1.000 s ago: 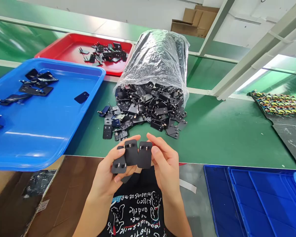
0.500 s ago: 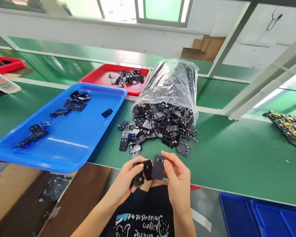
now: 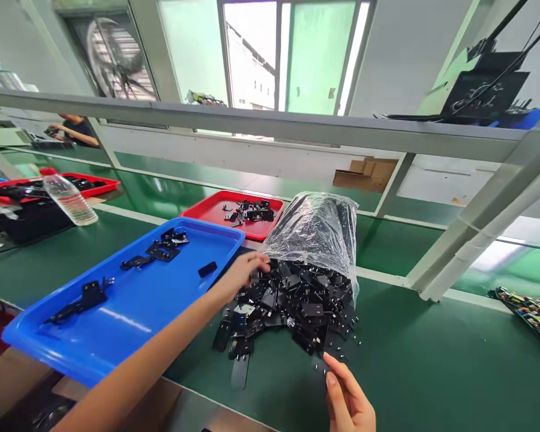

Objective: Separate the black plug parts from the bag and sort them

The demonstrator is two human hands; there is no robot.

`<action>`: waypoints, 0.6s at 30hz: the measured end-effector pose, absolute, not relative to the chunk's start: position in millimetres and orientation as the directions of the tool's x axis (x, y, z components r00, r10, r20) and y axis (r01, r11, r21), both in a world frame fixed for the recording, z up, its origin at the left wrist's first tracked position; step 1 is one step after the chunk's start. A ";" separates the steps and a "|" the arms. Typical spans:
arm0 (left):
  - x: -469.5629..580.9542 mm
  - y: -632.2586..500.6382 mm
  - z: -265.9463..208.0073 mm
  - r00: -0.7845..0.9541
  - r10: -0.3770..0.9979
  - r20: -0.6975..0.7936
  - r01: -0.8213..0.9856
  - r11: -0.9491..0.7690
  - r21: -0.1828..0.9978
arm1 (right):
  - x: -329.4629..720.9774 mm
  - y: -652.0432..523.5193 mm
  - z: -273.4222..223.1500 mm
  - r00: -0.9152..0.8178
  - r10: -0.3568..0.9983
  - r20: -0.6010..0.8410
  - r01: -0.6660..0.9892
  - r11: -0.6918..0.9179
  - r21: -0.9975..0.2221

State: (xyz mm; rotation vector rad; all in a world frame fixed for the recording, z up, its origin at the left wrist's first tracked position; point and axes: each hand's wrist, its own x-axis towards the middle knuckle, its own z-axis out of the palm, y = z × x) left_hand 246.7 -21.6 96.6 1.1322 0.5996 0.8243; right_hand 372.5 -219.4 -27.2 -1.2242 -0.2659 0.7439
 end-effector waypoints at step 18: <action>236.2 -97.0 104.5 0.821 0.571 0.015 0.171 -0.271 0.947 | 355.3 -186.8 61.0 0.632 0.764 0.131 -0.193 0.319 -0.928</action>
